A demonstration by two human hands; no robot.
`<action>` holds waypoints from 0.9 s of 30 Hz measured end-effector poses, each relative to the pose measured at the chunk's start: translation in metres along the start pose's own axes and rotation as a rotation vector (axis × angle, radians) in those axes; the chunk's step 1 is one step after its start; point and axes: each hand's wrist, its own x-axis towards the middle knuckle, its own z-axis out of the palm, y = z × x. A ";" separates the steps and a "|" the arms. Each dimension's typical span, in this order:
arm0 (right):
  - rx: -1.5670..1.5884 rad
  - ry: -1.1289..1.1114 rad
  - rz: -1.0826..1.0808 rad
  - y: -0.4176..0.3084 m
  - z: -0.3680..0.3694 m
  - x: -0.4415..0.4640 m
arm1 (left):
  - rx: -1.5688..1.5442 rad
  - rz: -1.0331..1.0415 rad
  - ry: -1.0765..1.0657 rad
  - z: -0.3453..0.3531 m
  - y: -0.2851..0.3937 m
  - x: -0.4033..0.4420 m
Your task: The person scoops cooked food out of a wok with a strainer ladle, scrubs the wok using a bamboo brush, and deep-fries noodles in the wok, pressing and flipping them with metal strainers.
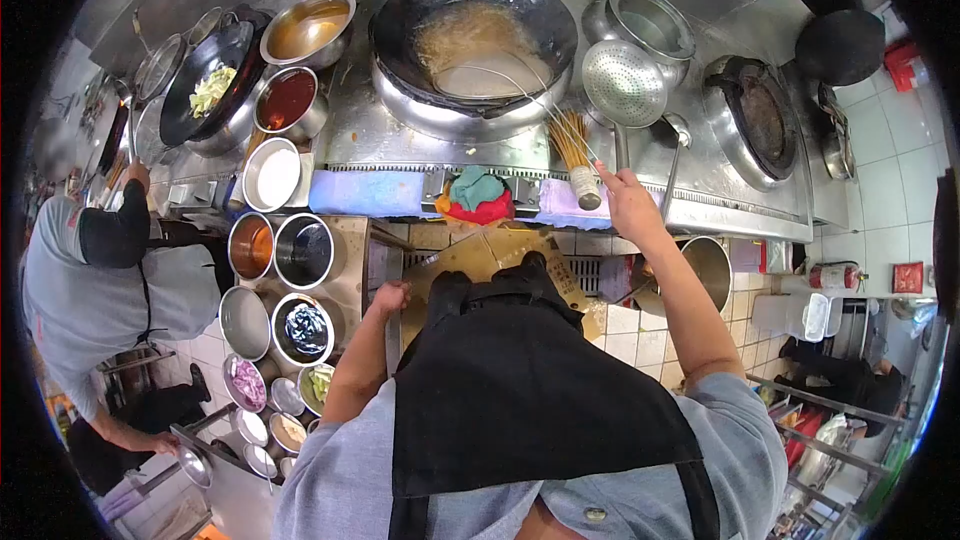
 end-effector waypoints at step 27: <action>0.008 -0.202 -0.136 -0.036 -0.204 0.109 | -0.113 -0.115 0.015 0.034 -0.091 0.004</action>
